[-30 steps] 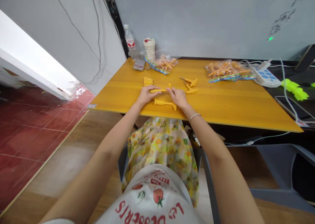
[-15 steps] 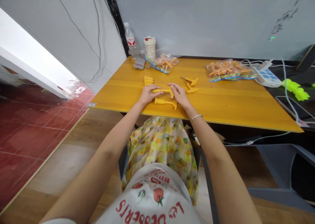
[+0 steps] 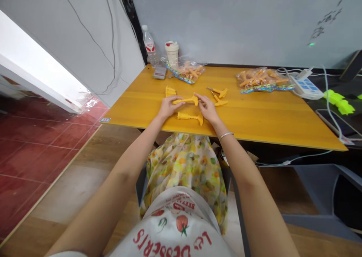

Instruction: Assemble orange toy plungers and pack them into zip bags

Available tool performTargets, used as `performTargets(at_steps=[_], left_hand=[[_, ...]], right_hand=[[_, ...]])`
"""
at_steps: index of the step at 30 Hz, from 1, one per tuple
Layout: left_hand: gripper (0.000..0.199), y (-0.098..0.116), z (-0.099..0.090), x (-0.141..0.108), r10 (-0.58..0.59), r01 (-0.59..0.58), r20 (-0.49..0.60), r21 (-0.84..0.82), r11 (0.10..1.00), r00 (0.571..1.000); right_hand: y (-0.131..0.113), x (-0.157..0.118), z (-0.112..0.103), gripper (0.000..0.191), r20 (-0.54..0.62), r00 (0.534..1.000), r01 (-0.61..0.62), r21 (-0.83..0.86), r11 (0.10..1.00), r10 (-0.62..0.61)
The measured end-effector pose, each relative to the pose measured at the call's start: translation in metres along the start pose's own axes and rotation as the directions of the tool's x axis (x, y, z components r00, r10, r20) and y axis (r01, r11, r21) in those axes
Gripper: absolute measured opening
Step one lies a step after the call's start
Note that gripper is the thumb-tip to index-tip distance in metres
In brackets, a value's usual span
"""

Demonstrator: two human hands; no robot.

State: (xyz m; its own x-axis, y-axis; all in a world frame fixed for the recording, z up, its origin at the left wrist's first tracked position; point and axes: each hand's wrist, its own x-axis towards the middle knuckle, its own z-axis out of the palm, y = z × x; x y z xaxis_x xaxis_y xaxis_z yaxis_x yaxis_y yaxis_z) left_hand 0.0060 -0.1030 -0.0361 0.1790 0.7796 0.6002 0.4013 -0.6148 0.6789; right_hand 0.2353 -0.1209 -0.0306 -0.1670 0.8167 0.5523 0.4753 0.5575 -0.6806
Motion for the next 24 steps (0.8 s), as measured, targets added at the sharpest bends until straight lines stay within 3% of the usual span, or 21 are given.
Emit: performTargets(at_steps=[8,12,15,20,24], left_hand=[[0.026,0.000,0.000,0.000,0.042,-0.044,0.043,0.034,0.998,0.998],[0.025,-0.001,0.001,0.000,0.013,-0.013,0.001,0.009,1.000,1.000],[0.024,-0.001,0.002,0.001,0.007,-0.007,-0.016,-0.009,1.000,1.000],[0.023,0.002,0.003,0.000,0.004,-0.004,-0.004,0.016,1.000,1.000],[0.024,0.004,0.002,0.000,0.001,-0.001,0.027,0.022,1.000,1.000]], right_hand=[[-0.004,-0.001,0.000,0.071,0.047,0.984,-0.171,-0.034,0.985,0.172],[-0.001,-0.002,0.000,0.058,-0.042,0.998,-0.047,-0.057,0.997,0.045],[0.005,-0.003,0.002,0.054,-0.037,0.998,0.044,-0.095,0.995,-0.048],[0.004,-0.004,0.003,0.060,-0.036,0.996,0.072,-0.190,0.979,-0.080],[-0.001,-0.003,0.003,0.050,-0.014,0.993,0.113,-0.248,0.962,-0.120]])
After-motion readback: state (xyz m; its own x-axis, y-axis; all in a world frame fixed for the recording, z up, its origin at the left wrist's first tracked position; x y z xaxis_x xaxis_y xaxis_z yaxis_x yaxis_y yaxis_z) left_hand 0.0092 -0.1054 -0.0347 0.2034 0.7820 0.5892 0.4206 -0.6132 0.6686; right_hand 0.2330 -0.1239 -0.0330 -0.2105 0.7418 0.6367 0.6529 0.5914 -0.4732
